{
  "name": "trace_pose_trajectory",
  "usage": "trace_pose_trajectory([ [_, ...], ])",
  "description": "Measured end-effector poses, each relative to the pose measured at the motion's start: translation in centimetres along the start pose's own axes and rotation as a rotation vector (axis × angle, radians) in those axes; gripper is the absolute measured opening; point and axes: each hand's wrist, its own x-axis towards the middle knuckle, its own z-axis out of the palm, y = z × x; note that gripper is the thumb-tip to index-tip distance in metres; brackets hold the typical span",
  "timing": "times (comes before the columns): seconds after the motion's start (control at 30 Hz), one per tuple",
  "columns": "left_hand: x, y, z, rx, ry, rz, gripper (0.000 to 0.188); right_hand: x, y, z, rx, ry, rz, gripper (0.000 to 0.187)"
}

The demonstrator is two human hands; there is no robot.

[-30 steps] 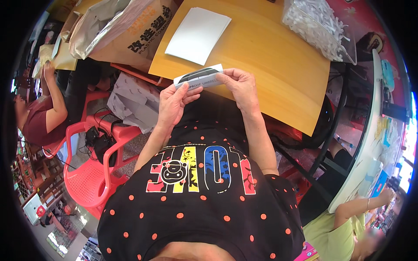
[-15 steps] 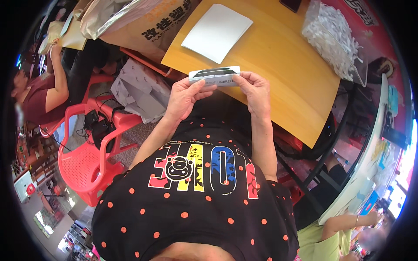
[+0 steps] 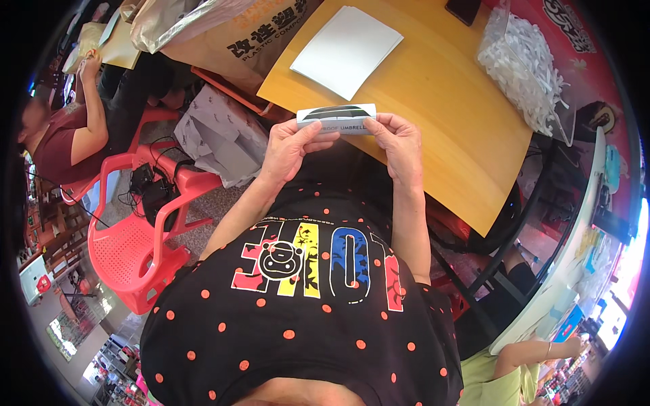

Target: Folding a white paper or thin cardboard box and placing items inside for packaging.

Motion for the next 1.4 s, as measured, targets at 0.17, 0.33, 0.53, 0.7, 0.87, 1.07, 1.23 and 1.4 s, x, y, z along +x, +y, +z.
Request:
trace_pose_trajectory([
  [0.17, -0.1, 0.1, 0.1, 0.057, 0.011, 0.089, 0.024, -0.9, -1.5, 1.4, -0.36, 0.099, -0.208, 0.02],
  [0.33, -0.2, 0.7, 0.3, 0.183, -0.014, 0.169, 0.024, -1.4, -3.4, 1.2, -0.919, 0.039, -0.702, 0.017],
  [0.53, -0.7, 1.4, 1.9, 0.422, -0.007, 0.267, 0.023, -1.0, -3.3, 0.1, -1.049, -0.069, -0.802, 0.014],
  [0.7, -0.6, 1.4, 2.3, 0.591, 0.017, 0.376, 0.021, 0.0, -3.2, -0.2, -1.095, -0.173, -0.862, 0.012],
  [0.87, -0.4, 2.3, 3.8, 0.576, 0.029, 0.375, 0.021, 0.7, -3.4, -0.2, -1.052, -0.191, -0.924, 0.011],
  [1.07, -0.3, 2.1, 3.7, 0.583, 0.03, 0.405, 0.022, 0.9, -3.4, -0.2, -1.098, -0.2, -0.952, 0.012],
  [1.23, -0.6, 2.2, 3.9, 0.59, 0.029, 0.394, 0.023, 0.9, -3.0, -0.2, -1.063, -0.173, -1.018, 0.013],
  [1.4, -0.7, 1.8, 3.7, 0.577, 0.052, 0.387, 0.021, 0.8, -2.5, -0.1, -1.055, -0.185, -0.973, 0.01],
])
